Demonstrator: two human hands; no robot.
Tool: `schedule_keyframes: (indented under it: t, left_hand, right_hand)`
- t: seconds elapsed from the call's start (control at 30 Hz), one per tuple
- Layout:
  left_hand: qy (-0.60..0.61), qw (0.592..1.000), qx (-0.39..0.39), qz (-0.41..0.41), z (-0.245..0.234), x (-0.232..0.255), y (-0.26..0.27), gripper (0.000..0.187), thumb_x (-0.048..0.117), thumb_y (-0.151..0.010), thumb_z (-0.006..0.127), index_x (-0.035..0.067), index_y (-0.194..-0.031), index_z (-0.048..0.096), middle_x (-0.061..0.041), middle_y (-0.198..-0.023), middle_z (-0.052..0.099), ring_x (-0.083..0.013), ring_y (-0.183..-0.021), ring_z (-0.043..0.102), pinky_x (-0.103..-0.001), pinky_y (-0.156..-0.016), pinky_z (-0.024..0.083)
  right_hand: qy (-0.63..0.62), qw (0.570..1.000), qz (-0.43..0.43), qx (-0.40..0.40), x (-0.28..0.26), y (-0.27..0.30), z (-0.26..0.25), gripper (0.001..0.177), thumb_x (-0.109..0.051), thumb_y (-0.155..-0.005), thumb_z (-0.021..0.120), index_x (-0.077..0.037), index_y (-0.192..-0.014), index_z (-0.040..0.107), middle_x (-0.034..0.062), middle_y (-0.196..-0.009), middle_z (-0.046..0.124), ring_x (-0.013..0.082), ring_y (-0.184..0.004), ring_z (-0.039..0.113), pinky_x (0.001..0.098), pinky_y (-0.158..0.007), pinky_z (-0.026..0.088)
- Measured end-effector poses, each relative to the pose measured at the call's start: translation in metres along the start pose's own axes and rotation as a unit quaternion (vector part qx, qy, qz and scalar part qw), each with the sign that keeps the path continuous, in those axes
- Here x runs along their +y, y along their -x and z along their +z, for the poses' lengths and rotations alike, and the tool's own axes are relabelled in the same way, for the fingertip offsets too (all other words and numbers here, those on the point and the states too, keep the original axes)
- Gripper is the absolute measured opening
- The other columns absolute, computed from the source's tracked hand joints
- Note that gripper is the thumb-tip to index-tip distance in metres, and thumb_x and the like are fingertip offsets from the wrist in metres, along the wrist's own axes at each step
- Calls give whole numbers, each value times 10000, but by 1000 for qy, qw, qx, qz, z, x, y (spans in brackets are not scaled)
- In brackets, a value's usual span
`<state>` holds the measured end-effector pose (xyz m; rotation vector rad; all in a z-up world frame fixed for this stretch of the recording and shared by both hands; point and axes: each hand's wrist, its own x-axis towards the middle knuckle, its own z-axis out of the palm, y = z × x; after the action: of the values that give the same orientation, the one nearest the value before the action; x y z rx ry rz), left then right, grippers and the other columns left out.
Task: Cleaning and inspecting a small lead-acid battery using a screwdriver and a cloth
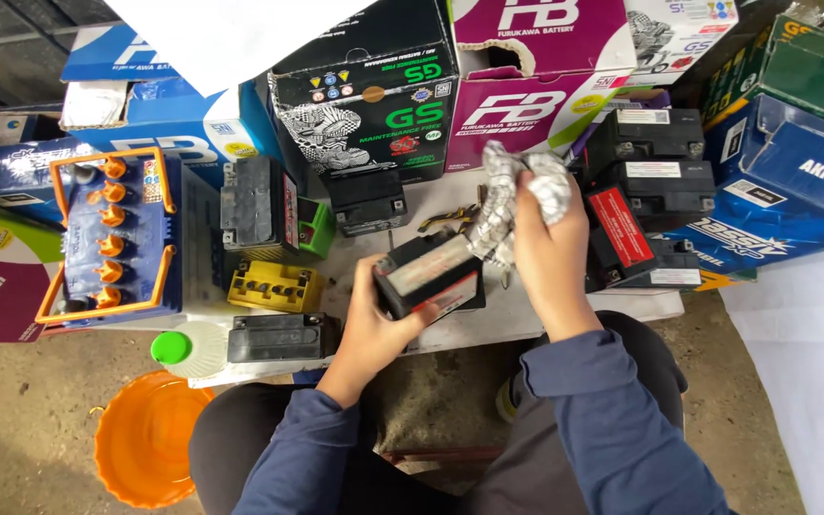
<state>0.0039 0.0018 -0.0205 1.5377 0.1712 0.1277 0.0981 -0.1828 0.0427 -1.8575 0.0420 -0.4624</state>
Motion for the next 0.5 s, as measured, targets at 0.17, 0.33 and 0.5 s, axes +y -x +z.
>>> schedule_keyframes:
  t: [0.17,0.33,0.5]
  left_hand:
    - [-25,999,-22,12,-6,-7,-5,779,127,-619,960,84,-1277,546,-183,-1065,675,-265,-1049,648,-417,-894,564]
    - [-51,998,-33,14,-13,-1,-5,835,151,-561,983,130,-1291,578,-149,-1097,697,-240,-1089,664,-402,-920,555]
    - [-82,992,-95,9,-21,16,-9,836,95,-592,928,132,-1346,568,-171,-1145,720,-303,-1113,666,-456,-940,529]
  right_hand:
    - [83,991,-103,1,24,-27,26,295,-289,-1014,724,-31,-1151,685,229,-1013,657,454,-1057,662,513,-927,524]
    - [113,983,-143,-31,38,-48,50,316,-296,-1001,752,-27,-1160,704,226,-964,656,501,-991,662,539,-852,551]
    - [136,967,-161,-146,61,-65,67,265,-154,-968,704,-30,-1201,730,186,-1097,679,437,-1078,654,493,-931,527]
